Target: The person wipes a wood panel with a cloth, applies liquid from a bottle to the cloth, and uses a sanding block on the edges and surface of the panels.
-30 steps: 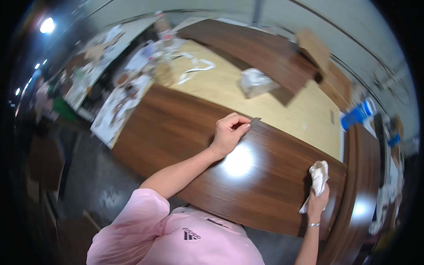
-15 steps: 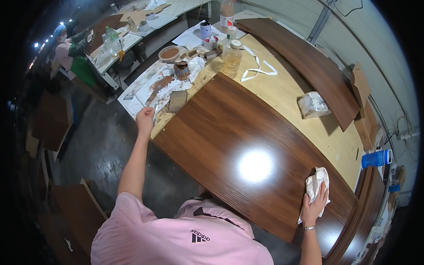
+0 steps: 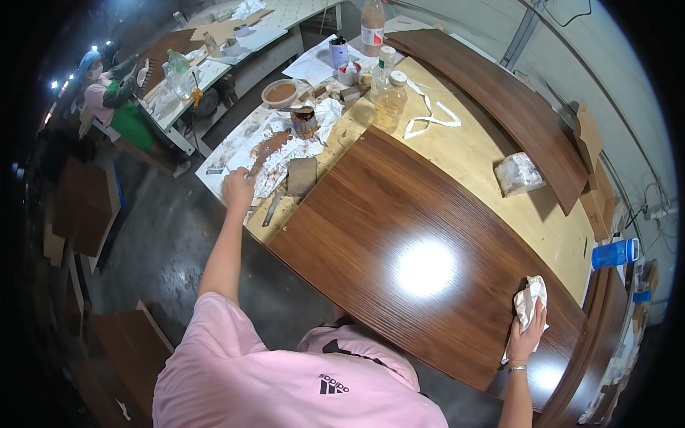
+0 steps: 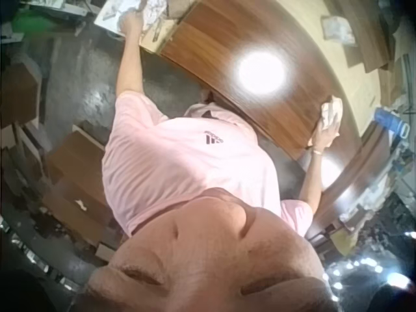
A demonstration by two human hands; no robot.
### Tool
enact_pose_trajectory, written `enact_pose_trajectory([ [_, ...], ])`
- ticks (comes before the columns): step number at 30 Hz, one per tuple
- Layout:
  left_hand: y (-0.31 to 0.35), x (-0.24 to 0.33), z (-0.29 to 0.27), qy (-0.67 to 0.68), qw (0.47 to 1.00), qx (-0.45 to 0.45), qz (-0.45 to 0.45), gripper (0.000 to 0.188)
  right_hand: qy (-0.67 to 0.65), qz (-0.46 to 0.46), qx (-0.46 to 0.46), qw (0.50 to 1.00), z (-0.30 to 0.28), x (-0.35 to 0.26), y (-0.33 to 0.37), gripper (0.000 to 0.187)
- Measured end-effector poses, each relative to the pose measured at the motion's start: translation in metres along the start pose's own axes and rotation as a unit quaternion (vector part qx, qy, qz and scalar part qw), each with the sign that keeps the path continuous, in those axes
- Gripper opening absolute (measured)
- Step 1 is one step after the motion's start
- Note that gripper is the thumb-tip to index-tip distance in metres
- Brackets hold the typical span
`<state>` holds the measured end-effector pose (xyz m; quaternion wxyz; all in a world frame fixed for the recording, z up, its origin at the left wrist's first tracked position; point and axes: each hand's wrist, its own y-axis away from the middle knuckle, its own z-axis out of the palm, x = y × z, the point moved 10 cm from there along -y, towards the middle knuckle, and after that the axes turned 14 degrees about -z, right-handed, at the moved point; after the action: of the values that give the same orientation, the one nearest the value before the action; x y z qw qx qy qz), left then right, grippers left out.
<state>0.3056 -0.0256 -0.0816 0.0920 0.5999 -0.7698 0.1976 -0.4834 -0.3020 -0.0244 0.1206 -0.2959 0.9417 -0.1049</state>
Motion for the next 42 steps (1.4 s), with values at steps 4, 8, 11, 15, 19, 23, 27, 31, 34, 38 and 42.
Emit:
enact_pose_trajectory([
  [4,-0.002,-0.010,-0.015,-0.036,0.999,0.024,0.005,0.025,0.000,-0.022,-0.008,1.000,0.013,-0.007,-0.009,0.068],
  [8,0.039,0.083,-0.059,0.196,0.973,0.041,0.117,0.031,0.028,-0.013,0.011,0.999,-0.005,-0.003,0.004,0.065],
  [11,0.114,0.171,-0.115,0.286,0.926,0.013,0.247,0.032,0.024,-0.021,0.016,0.999,-0.008,-0.008,0.000,0.064],
  [15,0.220,0.263,-0.144,0.402,0.844,-0.089,0.343,0.037,0.022,-0.018,0.058,0.998,-0.011,-0.019,-0.007,0.067],
  [19,0.338,0.353,-0.131,0.453,0.761,-0.283,0.368,0.033,-0.065,0.011,0.110,0.992,-0.022,-0.018,0.005,0.065],
  [23,0.464,0.406,-0.075,0.457,0.607,-0.616,0.206,0.038,-0.038,-0.076,0.039,0.996,-0.027,-0.035,0.043,0.060],
  [27,0.585,0.445,-0.058,0.369,0.530,-0.740,0.189,0.039,-0.049,-0.034,0.045,0.997,-0.064,-0.007,0.112,0.066],
  [31,0.691,0.502,-0.046,0.329,0.469,-0.805,0.155,0.033,-0.034,-0.013,0.054,0.998,-0.081,0.016,0.146,0.065],
  [34,0.777,0.536,-0.044,0.277,0.413,-0.856,0.139,0.025,-0.069,-0.015,0.038,0.997,-0.078,0.023,0.152,0.061],
  [38,0.872,0.568,-0.052,0.201,0.404,-0.852,0.265,0.016,-0.068,-0.016,0.076,0.995,-0.082,0.027,0.152,0.061],
  [42,0.936,0.584,-0.059,0.187,0.448,-0.640,0.595,0.018,-0.100,-0.023,0.073,0.992,-0.078,0.027,0.151,0.056],
])
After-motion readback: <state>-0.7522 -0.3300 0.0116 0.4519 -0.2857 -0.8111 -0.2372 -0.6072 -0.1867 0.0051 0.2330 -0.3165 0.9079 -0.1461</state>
